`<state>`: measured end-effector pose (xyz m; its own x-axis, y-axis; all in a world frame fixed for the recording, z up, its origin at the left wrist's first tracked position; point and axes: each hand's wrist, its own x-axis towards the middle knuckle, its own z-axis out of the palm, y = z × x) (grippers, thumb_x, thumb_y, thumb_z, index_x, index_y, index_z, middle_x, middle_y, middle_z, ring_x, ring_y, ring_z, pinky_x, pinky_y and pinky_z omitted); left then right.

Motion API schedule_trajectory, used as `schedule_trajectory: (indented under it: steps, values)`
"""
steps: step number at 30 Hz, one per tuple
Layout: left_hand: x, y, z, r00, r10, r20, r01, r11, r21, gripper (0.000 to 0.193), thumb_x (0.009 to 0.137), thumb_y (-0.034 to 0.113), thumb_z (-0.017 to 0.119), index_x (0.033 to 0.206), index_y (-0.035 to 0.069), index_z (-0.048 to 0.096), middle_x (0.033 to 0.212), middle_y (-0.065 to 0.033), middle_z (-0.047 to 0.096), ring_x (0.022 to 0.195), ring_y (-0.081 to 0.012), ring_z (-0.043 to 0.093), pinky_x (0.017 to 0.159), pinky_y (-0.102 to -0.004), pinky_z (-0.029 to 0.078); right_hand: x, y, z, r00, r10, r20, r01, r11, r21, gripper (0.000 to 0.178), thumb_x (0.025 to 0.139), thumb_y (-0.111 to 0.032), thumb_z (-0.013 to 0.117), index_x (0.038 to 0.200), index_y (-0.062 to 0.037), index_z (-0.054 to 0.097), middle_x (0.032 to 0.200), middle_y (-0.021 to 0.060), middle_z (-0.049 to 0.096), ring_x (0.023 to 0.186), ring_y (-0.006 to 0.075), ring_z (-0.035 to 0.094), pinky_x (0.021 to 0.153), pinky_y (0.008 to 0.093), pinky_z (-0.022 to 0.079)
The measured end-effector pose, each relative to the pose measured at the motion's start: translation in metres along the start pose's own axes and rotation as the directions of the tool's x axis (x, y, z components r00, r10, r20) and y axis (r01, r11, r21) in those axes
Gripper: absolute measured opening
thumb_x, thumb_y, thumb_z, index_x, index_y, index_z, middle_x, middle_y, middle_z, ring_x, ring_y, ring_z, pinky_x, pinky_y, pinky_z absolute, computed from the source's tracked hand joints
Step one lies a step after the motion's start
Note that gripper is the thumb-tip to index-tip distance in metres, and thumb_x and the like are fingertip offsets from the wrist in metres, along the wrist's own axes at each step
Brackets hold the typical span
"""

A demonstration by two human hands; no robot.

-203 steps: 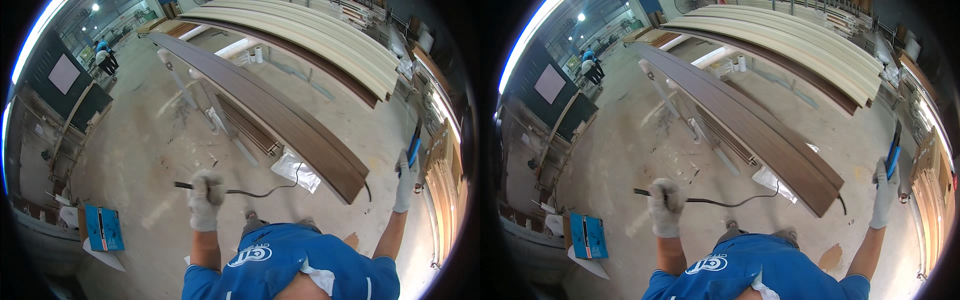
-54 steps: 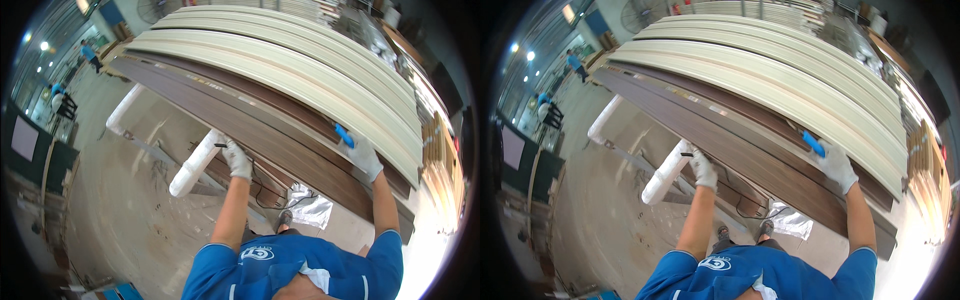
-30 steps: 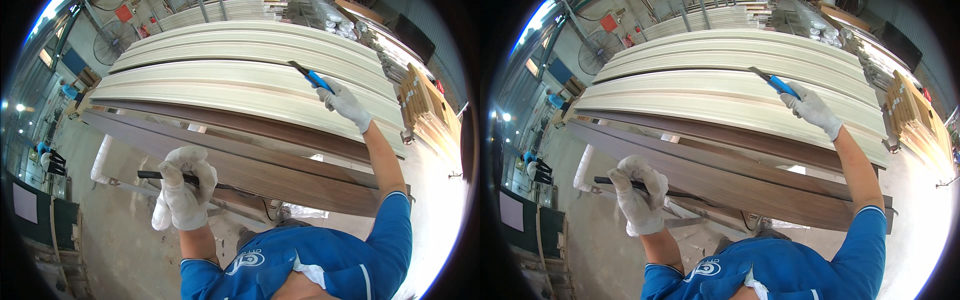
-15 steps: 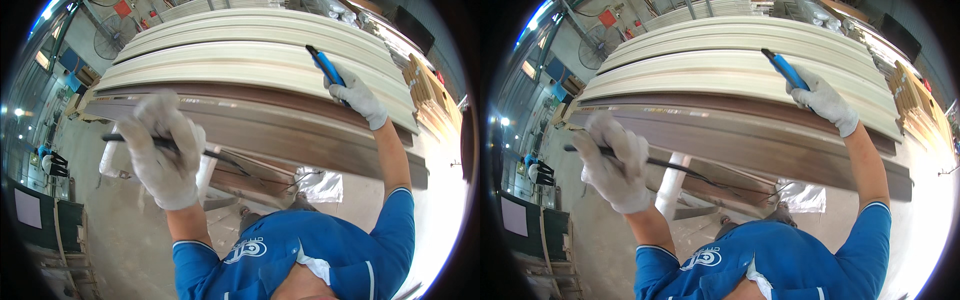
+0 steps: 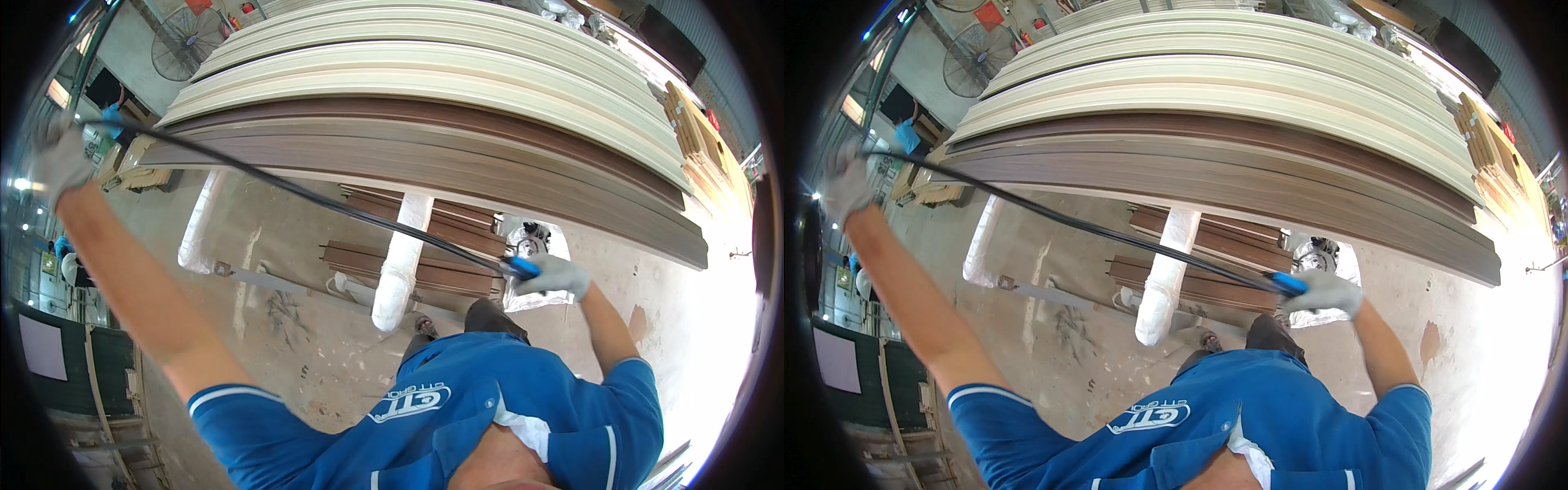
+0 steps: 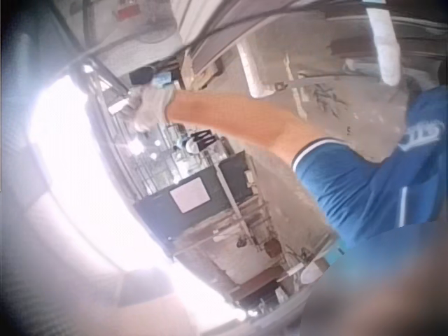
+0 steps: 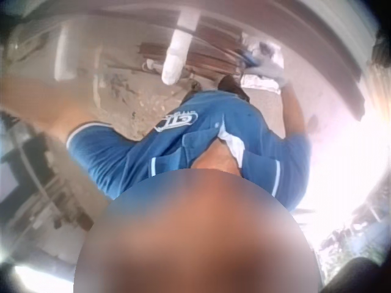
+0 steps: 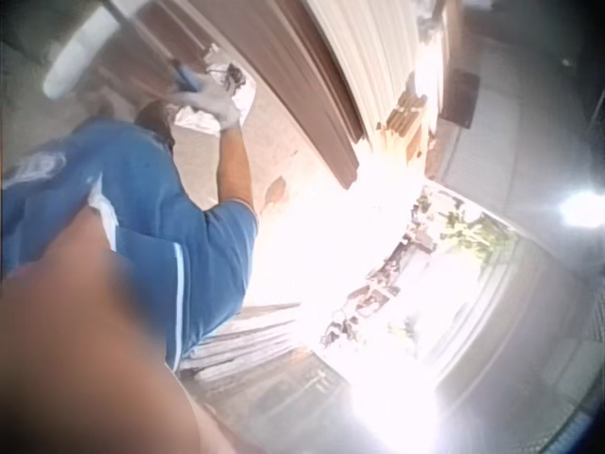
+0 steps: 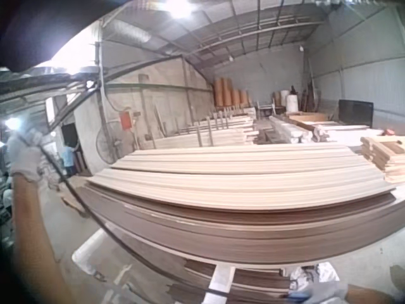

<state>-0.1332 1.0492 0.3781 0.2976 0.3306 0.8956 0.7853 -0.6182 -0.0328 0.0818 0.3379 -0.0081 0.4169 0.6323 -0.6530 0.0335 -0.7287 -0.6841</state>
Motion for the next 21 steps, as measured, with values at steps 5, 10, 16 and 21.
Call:
schedule_trajectory:
  steps: [5,10,16,21]
  values:
    - [-0.098,-0.176,0.106,0.763,-0.488,0.424,0.535,0.110,-0.838,0.038,0.098,0.044,0.050,0.098,0.011,0.067,0.092,-0.0055,0.063,0.084,-0.0232,0.056,0.077,-0.0367,0.045,-0.054,-0.002,-0.032,0.921,-0.081,-0.381,0.200,0.937,0.286,0.028,0.083,-0.025,0.081,0.100,-0.0036,0.073,0.074,0.0043,0.070,0.055,0.0084,0.055,0.048,0.0250,0.042]
    - [-0.307,-0.063,0.187,0.380,-0.398,0.835,0.823,-0.266,-0.501,0.043,0.109,0.050,0.047,0.094,0.012,0.061,0.079,-0.0018,0.057,0.075,-0.0187,0.057,0.071,-0.0355,0.050,-0.039,-0.145,-0.043,0.792,-0.534,-0.296,0.604,0.756,0.253,0.022,0.087,-0.022,0.077,0.099,-0.0046,0.071,0.072,0.0039,0.069,0.052,0.0064,0.053,0.045,0.0236,0.039]
    - [-0.428,0.047,0.186,0.225,-0.278,0.934,0.879,-0.357,-0.317,0.036,0.106,0.042,0.061,0.117,0.009,0.068,0.083,-0.0022,0.067,0.072,-0.0155,0.062,0.066,-0.0334,0.052,0.056,-0.309,0.001,0.472,-0.861,-0.188,0.882,0.465,0.080,0.027,0.094,-0.032,0.076,0.104,-0.0068,0.072,0.076,0.0017,0.069,0.072,0.0118,0.064,0.067,0.0326,0.050]
    - [-0.487,0.027,0.183,0.170,-0.023,0.985,0.946,0.283,-0.157,0.020,0.098,0.031,0.068,0.101,0.011,0.066,0.083,-0.0006,0.061,0.065,-0.0133,0.054,0.054,-0.0313,0.043,0.132,-0.326,0.004,0.452,-0.875,-0.175,0.798,0.484,-0.359,0.040,0.094,-0.042,0.071,0.118,-0.0100,0.072,0.088,0.0131,0.074,0.080,0.0254,0.070,0.080,0.0424,0.053]
